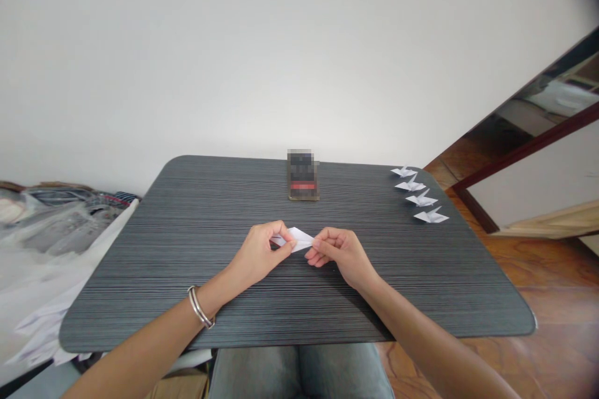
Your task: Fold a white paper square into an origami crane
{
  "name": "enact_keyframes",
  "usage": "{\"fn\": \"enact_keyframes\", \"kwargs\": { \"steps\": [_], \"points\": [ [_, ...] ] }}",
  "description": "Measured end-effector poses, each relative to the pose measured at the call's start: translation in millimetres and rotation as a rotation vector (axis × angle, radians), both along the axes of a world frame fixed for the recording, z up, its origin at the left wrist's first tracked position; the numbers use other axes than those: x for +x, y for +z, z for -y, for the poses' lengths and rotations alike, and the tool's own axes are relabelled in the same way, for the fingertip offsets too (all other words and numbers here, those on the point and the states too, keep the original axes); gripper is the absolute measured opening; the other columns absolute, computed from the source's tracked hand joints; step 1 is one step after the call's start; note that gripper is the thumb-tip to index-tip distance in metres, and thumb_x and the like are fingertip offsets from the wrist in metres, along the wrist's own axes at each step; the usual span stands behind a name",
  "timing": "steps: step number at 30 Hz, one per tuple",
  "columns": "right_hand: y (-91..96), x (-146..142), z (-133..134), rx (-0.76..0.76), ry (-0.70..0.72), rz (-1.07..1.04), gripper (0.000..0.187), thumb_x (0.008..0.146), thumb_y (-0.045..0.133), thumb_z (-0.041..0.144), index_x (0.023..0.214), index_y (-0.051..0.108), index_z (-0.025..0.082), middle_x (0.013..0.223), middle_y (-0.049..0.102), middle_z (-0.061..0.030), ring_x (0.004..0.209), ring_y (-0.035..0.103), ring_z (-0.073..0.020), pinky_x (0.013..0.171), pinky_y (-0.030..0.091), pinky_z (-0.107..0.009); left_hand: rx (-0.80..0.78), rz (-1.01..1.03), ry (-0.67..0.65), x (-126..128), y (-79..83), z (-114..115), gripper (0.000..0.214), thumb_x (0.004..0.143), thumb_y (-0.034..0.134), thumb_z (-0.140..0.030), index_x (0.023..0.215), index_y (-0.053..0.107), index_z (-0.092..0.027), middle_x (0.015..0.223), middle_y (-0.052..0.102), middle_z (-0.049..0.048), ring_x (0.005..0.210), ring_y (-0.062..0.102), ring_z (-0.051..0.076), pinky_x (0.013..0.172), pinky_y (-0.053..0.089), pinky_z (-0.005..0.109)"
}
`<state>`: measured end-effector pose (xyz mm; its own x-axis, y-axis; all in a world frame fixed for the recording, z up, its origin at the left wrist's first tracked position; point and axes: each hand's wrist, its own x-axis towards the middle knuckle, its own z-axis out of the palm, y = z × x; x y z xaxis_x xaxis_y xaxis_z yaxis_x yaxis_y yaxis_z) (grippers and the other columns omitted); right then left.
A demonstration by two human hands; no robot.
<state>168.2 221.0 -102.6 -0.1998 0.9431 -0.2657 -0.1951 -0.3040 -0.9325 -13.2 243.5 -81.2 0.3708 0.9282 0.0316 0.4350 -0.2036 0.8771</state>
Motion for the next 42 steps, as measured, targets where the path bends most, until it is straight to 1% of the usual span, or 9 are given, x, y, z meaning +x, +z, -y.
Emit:
{"fn": "enact_keyframes", "kwargs": {
  "steps": [4, 9, 11, 14, 17, 21, 29, 36, 42],
  "points": [
    [0.1, 0.9, -0.3, 0.005, 0.002, 0.003, 0.024, 0.069, 0.069, 0.036, 0.067, 0.062, 0.013, 0.062, 0.071, -0.0046, 0.051, 0.066, -0.0119, 0.049, 0.052, -0.02, -0.011, 0.0, 0.009, -0.8, -0.2, -2.0, 0.01, 0.072, 0.057, -0.019, 0.063, 0.057, -0.014, 0.063, 0.064, -0.0006, 0.055, 0.055, 0.009, 0.055, 0.044, 0.019],
    [-0.9, 3.7, -0.7, 0.032, 0.001, -0.034, 0.029, 0.075, 0.061, 0.043, 0.075, 0.063, 0.014, 0.067, 0.072, -0.0061, 0.056, 0.067, -0.0136, 0.051, 0.053, -0.022, -0.024, 0.004, 0.018, -1.1, -0.4, -3.3, 0.011, 0.072, 0.057, -0.02, 0.063, 0.057, -0.014, 0.062, 0.063, -0.0011, 0.053, 0.054, 0.009, 0.053, 0.043, 0.018],
    [-1.1, 3.9, -0.2, 0.069, -0.009, -0.026, 0.027, 0.075, 0.062, 0.04, 0.079, 0.064, 0.014, 0.068, 0.072, -0.0051, 0.058, 0.067, -0.0129, 0.052, 0.053, -0.021, -0.027, 0.007, 0.015, -1.0, 0.2, -3.0, 0.012, 0.072, 0.057, -0.021, 0.063, 0.057, -0.014, 0.061, 0.062, -0.0013, 0.053, 0.053, 0.009, 0.053, 0.042, 0.018],
    [-0.6, 3.0, 1.1, 0.115, 0.006, -0.005, 0.022, 0.07, 0.069, 0.032, 0.083, 0.063, 0.015, 0.072, 0.072, -0.0033, 0.062, 0.067, -0.0115, 0.055, 0.053, -0.019, -0.04, 0.022, 0.009, -1.1, 1.3, -2.2, 0.012, 0.072, 0.057, -0.021, 0.063, 0.056, -0.014, 0.061, 0.062, -0.0014, 0.052, 0.053, 0.009, 0.052, 0.042, 0.018],
    [0.2, 1.6, 1.8, 0.117, 0.025, 0.002, 0.019, 0.069, 0.071, 0.028, 0.081, 0.064, 0.016, 0.073, 0.071, -0.0029, 0.064, 0.066, -0.0113, 0.055, 0.052, -0.019, -0.05, 0.04, 0.001, -1.2, 1.6, -1.7, 0.012, 0.073, 0.057, -0.022, 0.063, 0.056, -0.014, 0.061, 0.062, -0.0015, 0.052, 0.053, 0.009, 0.051, 0.042, 0.018],
    [1.3, 1.0, 1.3, 0.101, 0.036, 0.014, 0.017, 0.069, 0.07, 0.03, 0.074, 0.064, 0.015, 0.071, 0.071, -0.0032, 0.061, 0.066, -0.011, 0.053, 0.052, -0.019, -0.042, 0.045, -0.008, -1.1, 0.9, -1.9, 0.013, 0.073, 0.057, -0.022, 0.063, 0.056, -0.014, 0.062, 0.062, -0.0008, 0.054, 0.054, 0.009, 0.053, 0.042, 0.019],
    [1.2, 2.9, 1.3, 0.084, 0.056, 0.022, 0.02, 0.07, 0.069, 0.034, 0.07, 0.064, 0.014, 0.068, 0.071, -0.0043, 0.058, 0.066, -0.0115, 0.053, 0.053, -0.021, -0.046, 0.056, -0.013, -1.2, 1.6, -1.0, 0.013, 0.072, 0.058, -0.023, 0.064, 0.056, -0.014, 0.064, 0.062, -0.0001, 0.057, 0.055, 0.01, 0.055, 0.043, 0.019],
    [2.1, 2.0, 2.3, 0.081, 0.067, -0.016, 0.021, 0.074, 0.065, 0.034, 0.068, 0.063, 0.014, 0.068, 0.071, -0.0044, 0.057, 0.066, -0.0118, 0.053, 0.053, -0.021, -0.062, 0.042, -0.001, -1.6, 2.5, -1.1, 0.012, 0.073, 0.057, -0.022, 0.064, 0.056, -0.014, 0.063, 0.063, -0.0006, 0.054, 0.054, 0.009, 0.053, 0.043, 0.019],
    [2.5, 1.7, 2.7, 0.063, 0.057, -0.052, 0.025, 0.074, 0.063, 0.038, 0.071, 0.063, 0.014, 0.068, 0.07, -0.0053, 0.057, 0.066, -0.013, 0.05, 0.053, -0.022, -0.004, 0.016, 0.018, -1.8, 3.2, -1.0, 0.011, 0.073, 0.056, -0.021, 0.064, 0.057, -0.015, 0.064, 0.064, -0.0005, 0.055, 0.056, 0.01, 0.053, 0.044, 0.019]
  ]
}}
